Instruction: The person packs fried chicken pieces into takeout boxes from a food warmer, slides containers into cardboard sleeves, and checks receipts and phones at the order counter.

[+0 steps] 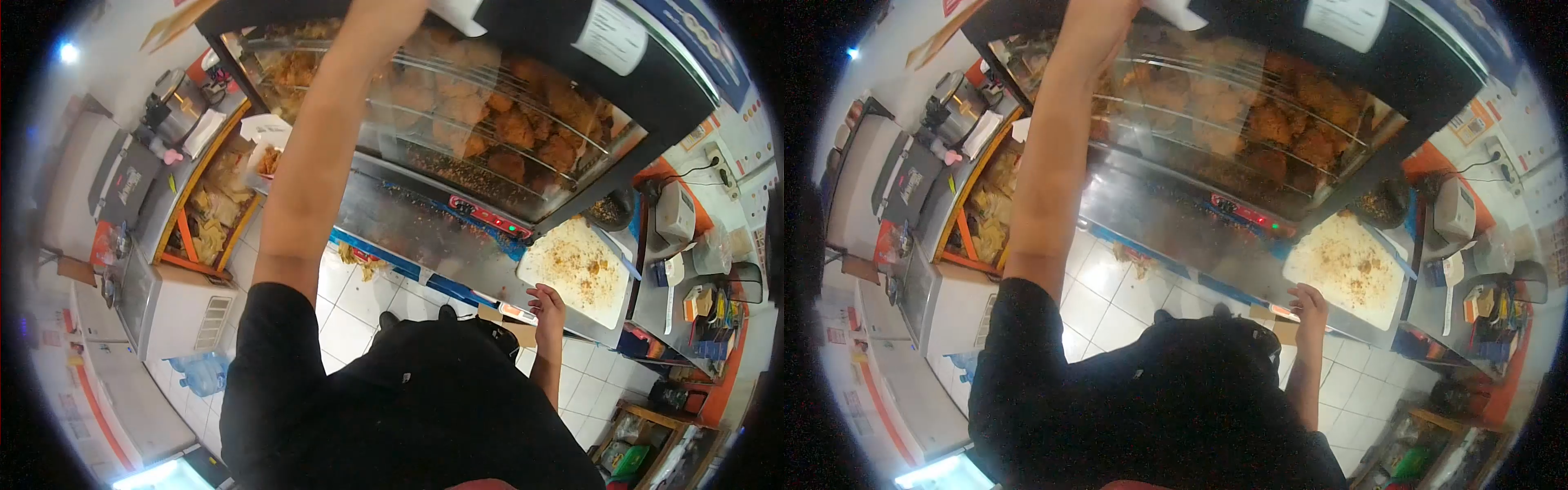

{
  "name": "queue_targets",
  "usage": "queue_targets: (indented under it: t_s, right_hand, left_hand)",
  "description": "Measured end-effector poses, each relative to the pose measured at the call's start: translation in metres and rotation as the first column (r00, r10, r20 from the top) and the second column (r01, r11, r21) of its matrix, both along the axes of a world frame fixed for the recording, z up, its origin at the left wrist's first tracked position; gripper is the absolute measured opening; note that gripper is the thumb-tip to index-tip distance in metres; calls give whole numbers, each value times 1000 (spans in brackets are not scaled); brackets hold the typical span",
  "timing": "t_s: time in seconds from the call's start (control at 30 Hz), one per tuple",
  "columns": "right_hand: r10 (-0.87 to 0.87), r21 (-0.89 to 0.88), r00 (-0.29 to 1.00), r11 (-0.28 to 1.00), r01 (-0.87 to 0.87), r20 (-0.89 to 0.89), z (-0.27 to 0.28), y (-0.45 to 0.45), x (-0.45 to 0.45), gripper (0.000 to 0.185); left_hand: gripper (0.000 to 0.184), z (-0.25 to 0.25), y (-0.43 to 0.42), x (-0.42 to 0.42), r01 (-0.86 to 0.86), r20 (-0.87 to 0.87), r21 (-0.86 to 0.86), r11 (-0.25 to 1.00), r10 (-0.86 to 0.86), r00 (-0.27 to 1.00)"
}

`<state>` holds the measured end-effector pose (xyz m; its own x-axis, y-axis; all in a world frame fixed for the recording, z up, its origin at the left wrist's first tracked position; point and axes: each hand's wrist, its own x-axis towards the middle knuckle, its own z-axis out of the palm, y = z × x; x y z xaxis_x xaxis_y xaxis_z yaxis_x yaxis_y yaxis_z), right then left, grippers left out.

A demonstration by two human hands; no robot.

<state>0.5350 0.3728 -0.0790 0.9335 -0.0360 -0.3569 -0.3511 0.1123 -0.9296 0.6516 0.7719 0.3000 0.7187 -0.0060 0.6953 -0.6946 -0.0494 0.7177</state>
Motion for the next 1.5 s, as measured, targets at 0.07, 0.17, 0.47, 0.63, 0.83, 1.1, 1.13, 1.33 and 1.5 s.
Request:
queue_targets:
  t_s: [0.07, 0.17, 0.47, 0.63, 0.83, 1.1, 1.13, 1.33, 1.5]
  right_hand:
    - [-2, -43, 1000, 999, 1, -18, 1, 18, -9, 19]
    - [6, -28, 1000, 1000, -7, -27, 3, 37, -20, 19]
    - [-52, 9, 998, 999, 52, -24, 12, 63, -43, 21]
    - [-80, 23, 997, 997, 80, -14, -12, 55, -45, 22]
    - [-122, -20, 991, 992, 122, -47, -17, 46, -45, 21]
    - [-163, 2, 986, 987, 163, -29, -33, 15, -32, 20]
    - [-152, 14, 988, 988, 153, -36, -35, 12, -29, 19]
    - [-149, 70, 989, 986, 149, -9, -53, -23, 32, 17]
    - [-214, -127, 958, 962, 240, 189, -82, -47, 143, 20]
  left_hand:
    - [53, 5, 9, -3, -165, -98, 151, 975, 180, 979]
    - [52, 6, 18, 6, -351, 276, 307, 885, 270, 922]
    - [44, 4, -4, -5, -666, 444, 397, 631, 503, 742]
    - [40, -7, -14, 6, -889, 808, 180, 421, 452, 377]
    - [32, 2, -30, 13, -804, 827, 204, 559, 341, 447]
    - [28, -4, -19, 48, -955, 897, 122, 270, 383, 222]
    - [28, -4, -25, 45, -937, 889, 139, 321, 376, 261]
    - [31, -1, -29, 45, -972, 872, 147, 182, 440, 214]
    - [44, 1, -37, 58, -891, 838, 201, 406, 401, 372]
